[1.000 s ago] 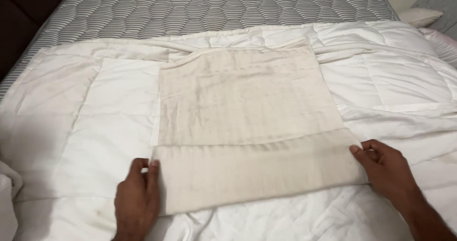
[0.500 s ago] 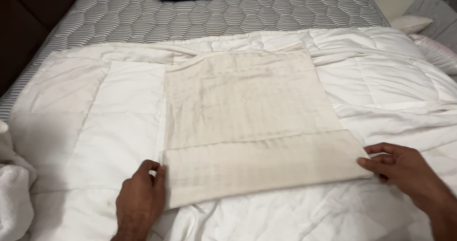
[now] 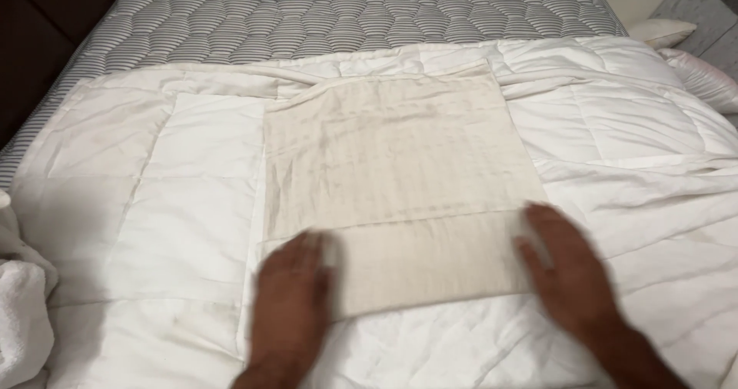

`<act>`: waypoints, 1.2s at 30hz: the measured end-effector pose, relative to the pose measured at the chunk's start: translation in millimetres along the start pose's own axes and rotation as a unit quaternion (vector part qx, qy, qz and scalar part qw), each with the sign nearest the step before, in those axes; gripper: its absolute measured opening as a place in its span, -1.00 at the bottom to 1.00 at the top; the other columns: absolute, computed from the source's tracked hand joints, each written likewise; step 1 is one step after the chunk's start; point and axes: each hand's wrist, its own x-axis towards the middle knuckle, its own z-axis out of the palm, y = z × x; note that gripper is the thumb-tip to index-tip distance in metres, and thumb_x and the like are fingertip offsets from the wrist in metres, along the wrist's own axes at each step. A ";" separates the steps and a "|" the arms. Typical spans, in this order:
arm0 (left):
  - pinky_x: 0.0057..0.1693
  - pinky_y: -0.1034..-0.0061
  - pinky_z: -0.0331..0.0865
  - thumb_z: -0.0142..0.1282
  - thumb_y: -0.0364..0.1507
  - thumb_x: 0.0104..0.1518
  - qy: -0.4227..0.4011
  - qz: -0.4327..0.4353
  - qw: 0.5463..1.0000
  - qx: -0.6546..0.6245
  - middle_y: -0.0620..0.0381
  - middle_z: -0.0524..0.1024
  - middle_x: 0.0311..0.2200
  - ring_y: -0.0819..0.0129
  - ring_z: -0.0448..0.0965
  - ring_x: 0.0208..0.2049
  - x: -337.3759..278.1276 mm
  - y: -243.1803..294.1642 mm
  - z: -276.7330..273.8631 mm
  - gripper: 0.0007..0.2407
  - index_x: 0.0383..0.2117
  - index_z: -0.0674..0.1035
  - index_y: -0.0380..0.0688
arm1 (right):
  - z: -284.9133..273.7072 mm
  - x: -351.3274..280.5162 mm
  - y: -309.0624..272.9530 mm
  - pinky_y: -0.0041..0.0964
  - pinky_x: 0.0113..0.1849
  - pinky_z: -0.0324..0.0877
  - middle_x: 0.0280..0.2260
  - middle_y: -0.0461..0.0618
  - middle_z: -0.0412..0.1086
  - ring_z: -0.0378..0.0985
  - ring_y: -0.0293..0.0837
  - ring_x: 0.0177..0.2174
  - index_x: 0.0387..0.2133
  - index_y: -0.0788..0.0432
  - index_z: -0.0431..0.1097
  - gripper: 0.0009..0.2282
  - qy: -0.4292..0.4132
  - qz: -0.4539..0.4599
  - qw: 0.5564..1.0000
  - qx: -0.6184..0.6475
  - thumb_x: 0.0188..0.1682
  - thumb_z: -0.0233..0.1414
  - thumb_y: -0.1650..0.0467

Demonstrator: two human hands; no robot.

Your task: The person folds a white towel on a bed. They spread the towel flat, fold it in half lengthwise, then fold it into thirds, and finally fold it in half again to create a compact rectangle.

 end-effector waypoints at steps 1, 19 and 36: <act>0.37 0.11 -0.08 -0.19 -0.20 0.30 0.011 0.130 0.991 0.020 0.00 0.15 0.34 0.08 0.06 0.36 0.0 11.3 12.0 -0.53 0.33 0.18 0.04 | 8.4 -2.7 -12.4 -0.09 0.20 0.14 0.21 0.10 0.28 0.25 0.03 0.20 0.18 0.19 0.30 -0.56 -0.013 -0.089 0.996 -0.012 0.07 -0.03 0.24; 0.45 0.33 -0.52 -0.57 0.06 0.26 -0.166 -0.033 0.985 0.033 0.23 -0.47 0.48 0.38 -0.52 0.46 -2.0 0.6 10.1 -0.34 0.42 -0.32 0.06 | 56.2 2.4 9.1 -0.08 0.27 -0.38 0.45 0.02 -0.34 -0.35 -0.08 0.38 0.43 0.14 -0.35 -0.34 -0.151 -0.122 0.964 -0.179 0.12 -0.42 0.07; 0.39 0.03 -0.42 -0.31 -0.11 0.28 0.018 -0.060 0.987 0.146 -0.13 -0.24 0.45 0.04 -0.35 0.50 -6.4 -4.8 15.3 -0.38 0.39 0.00 -0.23 | 41.2 7.4 23.7 0.09 0.30 -0.40 0.43 0.16 -0.28 -0.34 0.01 0.39 0.40 0.23 -0.24 -0.33 -0.078 -0.021 0.985 -0.156 0.13 -0.36 0.06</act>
